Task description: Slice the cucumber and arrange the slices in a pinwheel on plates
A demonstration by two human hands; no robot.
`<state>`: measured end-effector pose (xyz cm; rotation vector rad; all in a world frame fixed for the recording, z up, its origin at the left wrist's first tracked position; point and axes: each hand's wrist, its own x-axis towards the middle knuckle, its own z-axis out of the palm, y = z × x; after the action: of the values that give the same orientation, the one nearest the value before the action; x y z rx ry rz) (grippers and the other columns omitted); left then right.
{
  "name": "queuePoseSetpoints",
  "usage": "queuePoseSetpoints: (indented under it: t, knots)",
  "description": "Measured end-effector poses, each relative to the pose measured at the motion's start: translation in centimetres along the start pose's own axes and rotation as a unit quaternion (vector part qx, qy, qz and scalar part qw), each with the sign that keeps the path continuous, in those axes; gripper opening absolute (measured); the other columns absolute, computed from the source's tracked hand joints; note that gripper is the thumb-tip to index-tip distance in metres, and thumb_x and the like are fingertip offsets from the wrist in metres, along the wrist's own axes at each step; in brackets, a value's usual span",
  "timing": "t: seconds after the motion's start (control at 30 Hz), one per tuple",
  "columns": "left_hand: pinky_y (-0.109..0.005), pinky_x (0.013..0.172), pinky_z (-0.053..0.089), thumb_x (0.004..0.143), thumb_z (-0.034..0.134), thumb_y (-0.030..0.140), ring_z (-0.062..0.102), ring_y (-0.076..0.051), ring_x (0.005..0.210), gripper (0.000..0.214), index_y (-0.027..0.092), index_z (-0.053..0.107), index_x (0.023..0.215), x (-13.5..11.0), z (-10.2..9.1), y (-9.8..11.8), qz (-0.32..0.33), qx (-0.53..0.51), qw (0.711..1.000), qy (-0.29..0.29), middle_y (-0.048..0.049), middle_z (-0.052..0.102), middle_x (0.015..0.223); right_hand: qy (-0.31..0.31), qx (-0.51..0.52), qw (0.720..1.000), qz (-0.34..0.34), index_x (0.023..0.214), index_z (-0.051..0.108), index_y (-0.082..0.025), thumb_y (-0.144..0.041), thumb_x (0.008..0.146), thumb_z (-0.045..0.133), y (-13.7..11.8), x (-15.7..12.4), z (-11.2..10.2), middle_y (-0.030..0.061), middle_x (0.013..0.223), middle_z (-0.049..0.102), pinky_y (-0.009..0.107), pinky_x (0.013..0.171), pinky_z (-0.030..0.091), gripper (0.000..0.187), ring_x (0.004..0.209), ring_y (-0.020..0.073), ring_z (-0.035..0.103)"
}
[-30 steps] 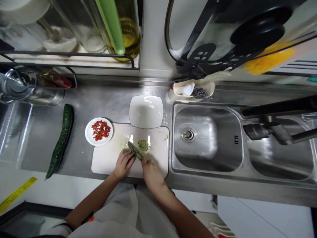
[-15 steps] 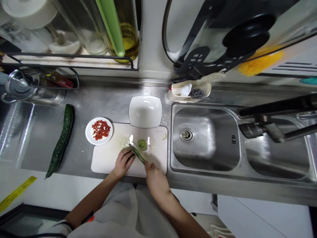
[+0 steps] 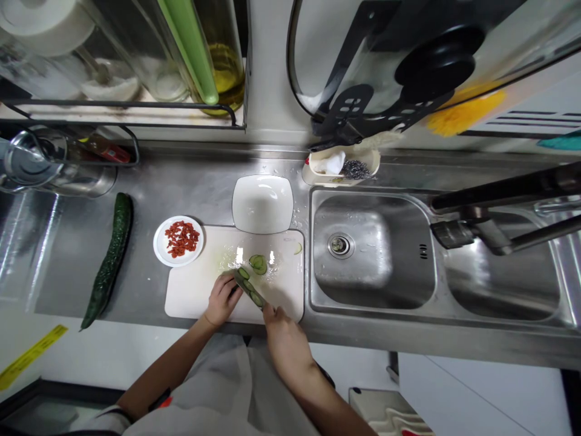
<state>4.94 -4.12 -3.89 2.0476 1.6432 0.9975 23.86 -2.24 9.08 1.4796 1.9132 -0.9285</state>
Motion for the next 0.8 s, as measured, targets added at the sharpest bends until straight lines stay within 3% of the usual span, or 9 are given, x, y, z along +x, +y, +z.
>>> queuePoseSetpoints:
  t: [0.8]
  knots:
    - [-0.04, 0.089, 0.052, 0.086, 0.057, 0.02, 0.06, -0.02, 0.102, 0.023, 0.018, 0.058, 0.109, 0.1, 0.0, 0.0, 0.0, 0.001, 1.0, 0.0, -0.0093, 0.062, 0.102, -0.017, -0.015, 1.0, 0.003, 0.116, 0.055, -0.02, -0.001, 0.086, 0.026, 0.0, 0.0, -1.1, 0.0113, 0.097, 0.064, 0.027, 0.062, 0.046, 0.045, 0.081, 0.0205, 0.066]
